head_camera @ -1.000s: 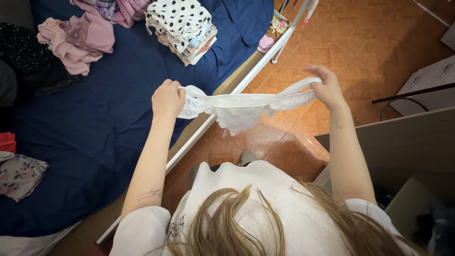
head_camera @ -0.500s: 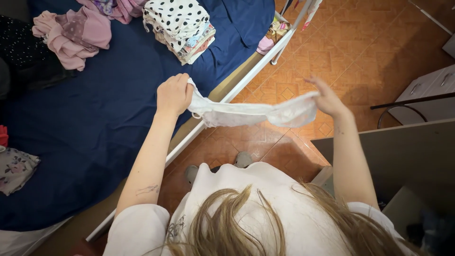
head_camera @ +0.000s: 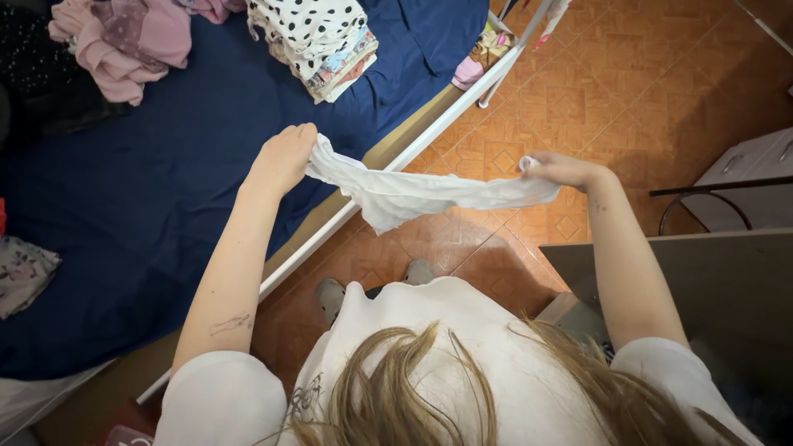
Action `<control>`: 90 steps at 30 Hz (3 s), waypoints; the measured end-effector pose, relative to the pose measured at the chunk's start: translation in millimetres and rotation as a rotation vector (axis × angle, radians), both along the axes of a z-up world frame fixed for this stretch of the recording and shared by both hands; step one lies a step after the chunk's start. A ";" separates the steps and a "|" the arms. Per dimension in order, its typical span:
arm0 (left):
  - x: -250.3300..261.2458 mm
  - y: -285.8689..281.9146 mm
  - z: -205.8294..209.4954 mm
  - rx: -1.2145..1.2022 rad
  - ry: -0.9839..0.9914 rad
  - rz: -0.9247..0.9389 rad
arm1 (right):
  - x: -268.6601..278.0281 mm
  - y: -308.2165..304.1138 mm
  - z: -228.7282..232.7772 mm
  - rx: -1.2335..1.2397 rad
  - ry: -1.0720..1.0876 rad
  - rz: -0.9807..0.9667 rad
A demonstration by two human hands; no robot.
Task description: Folding various items of clothing on a bed.
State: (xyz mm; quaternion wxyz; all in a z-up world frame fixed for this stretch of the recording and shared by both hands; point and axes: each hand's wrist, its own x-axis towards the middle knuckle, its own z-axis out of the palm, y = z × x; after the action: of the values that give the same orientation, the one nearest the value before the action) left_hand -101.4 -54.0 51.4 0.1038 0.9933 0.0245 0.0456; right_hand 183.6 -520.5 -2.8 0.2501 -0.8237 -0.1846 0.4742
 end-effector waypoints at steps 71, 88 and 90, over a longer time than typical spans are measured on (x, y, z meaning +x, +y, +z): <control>-219.5 490.9 -282.8 0.170 0.200 1.028 | -81.0 879.9 -168.6 0.604 -0.685 0.954; -220.6 383.3 -309.5 -0.147 0.097 1.031 | -175.6 786.6 -285.6 0.552 -0.839 1.047; -231.5 403.6 -322.3 -0.172 0.269 0.950 | -164.9 801.1 -308.6 0.561 -0.813 1.074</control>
State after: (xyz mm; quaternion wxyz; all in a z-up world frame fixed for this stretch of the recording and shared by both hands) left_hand -332.9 349.7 -270.9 0.1487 0.8573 0.4911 -0.0426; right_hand 18.6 280.5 -311.4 0.0963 -0.6354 -0.7562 0.1229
